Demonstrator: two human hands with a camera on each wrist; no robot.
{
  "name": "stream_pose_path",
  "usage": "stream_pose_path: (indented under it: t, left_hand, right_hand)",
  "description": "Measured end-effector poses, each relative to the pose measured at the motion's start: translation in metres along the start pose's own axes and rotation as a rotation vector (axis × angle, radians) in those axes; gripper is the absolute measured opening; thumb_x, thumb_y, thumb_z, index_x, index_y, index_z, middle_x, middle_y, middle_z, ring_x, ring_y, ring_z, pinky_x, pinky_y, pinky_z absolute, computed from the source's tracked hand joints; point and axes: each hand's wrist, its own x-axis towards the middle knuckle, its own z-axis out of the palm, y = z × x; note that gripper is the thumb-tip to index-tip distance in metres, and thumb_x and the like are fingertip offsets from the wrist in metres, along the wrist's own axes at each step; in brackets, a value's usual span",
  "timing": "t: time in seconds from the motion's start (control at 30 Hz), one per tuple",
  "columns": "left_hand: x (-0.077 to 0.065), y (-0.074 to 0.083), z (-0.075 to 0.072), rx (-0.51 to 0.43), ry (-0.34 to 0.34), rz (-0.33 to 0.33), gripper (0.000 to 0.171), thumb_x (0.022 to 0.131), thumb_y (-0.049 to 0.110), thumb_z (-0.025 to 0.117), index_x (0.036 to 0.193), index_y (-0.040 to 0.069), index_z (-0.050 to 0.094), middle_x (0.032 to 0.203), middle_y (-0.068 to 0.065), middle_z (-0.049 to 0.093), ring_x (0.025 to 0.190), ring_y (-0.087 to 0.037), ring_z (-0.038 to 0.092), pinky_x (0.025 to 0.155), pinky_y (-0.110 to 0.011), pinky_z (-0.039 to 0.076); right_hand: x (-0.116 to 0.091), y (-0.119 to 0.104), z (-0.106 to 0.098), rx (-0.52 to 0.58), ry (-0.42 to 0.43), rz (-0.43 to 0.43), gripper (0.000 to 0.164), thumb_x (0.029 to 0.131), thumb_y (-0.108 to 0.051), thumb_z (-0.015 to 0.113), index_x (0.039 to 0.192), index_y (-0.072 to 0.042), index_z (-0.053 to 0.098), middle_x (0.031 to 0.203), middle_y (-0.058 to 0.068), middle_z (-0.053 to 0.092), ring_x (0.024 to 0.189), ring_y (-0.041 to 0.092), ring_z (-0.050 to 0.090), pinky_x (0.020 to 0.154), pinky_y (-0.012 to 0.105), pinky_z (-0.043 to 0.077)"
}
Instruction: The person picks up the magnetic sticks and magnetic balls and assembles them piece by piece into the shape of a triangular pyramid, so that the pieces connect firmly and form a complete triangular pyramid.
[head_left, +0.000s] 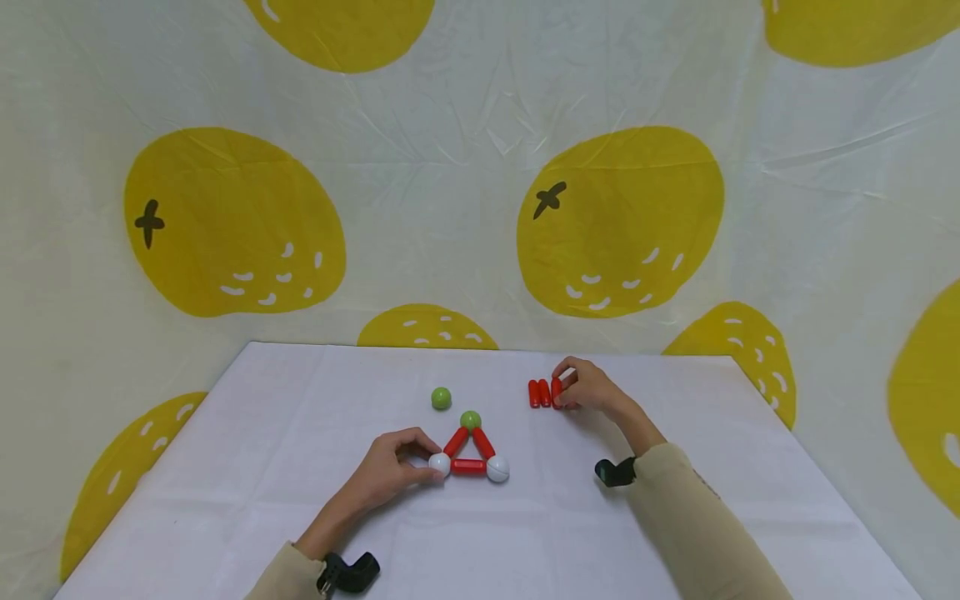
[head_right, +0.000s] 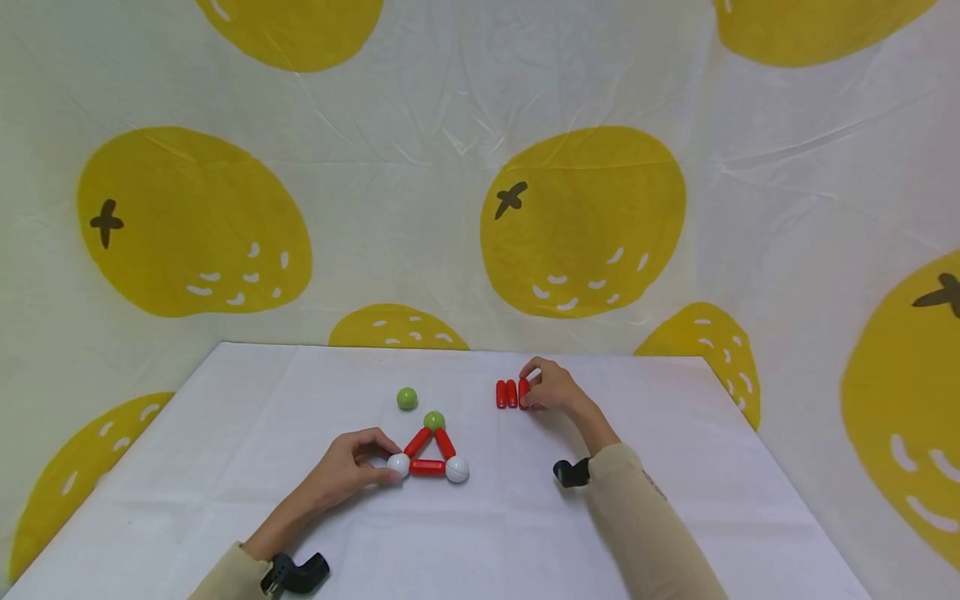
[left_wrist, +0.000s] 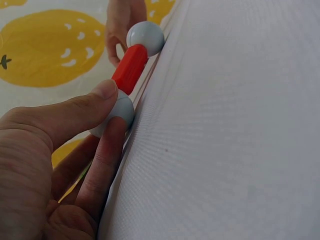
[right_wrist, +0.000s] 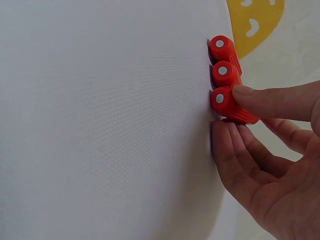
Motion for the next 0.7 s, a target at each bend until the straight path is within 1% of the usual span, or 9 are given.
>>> stream_pose_path:
  t: [0.17,0.23,0.43,0.57,0.7]
  left_hand:
    - [0.0000,0.0007,-0.0010,0.002,-0.002,0.001,0.026,0.082,0.028,0.088,0.104,0.027,0.074,0.102,0.008,0.075,0.098,-0.011,0.068,0.089,-0.024,0.052]
    - [0.0002,0.0008,-0.0014,0.002,-0.001,0.003,0.026,0.082,0.028,0.088,0.104,0.027,0.074,0.102,0.008,0.075,0.098,-0.011,0.068,0.089,-0.024,0.052]
    - [0.0002,0.0005,-0.0014,0.000,-0.004,0.003,0.025,0.082,0.028,0.088,0.103,0.026,0.075,0.102,0.007,0.075,0.098,-0.011,0.068,0.090,-0.024,0.052]
    - [-0.0004,0.0002,-0.0007,-0.005,-0.008,-0.006,0.025,0.083,0.028,0.088,0.104,0.027,0.075,0.103,0.007,0.075,0.098,-0.011,0.068,0.091,-0.024,0.053]
    - [-0.0010,0.0006,-0.0012,-0.004,-0.005,-0.002,0.025,0.083,0.028,0.087,0.104,0.027,0.075,0.103,0.007,0.075,0.099,-0.011,0.068,0.091,-0.024,0.053]
  right_hand:
    - [-0.0004,-0.0007,0.0016,0.007,0.018,-0.001,0.040,0.091,-0.005,0.073,0.127,-0.006,0.055,0.112,0.018,0.062,0.088,0.025,0.063,0.075,0.030,0.059]
    - [-0.0005,-0.0004,0.0019,0.004,0.021,-0.014,0.040,0.091,-0.004,0.072,0.127,-0.004,0.054,0.112,0.019,0.062,0.089,0.026,0.063,0.074,0.031,0.060]
    - [-0.0012,0.0011,0.0033,0.016,0.041,-0.002,0.038,0.092,-0.005,0.070,0.127,-0.004,0.055,0.110,0.018,0.062,0.089,0.026,0.062,0.074,0.029,0.059]
    - [-0.0046,-0.0008,0.0022,0.023,0.045,0.012,0.037,0.094,-0.006,0.070,0.127,-0.005,0.055,0.111,0.018,0.062,0.089,0.026,0.063,0.076,0.030,0.060]
    - [-0.0091,-0.0048,-0.0004,0.022,0.055,0.007,0.037,0.094,-0.007,0.069,0.128,-0.006,0.055,0.114,0.019,0.062,0.093,0.027,0.063,0.079,0.033,0.061]
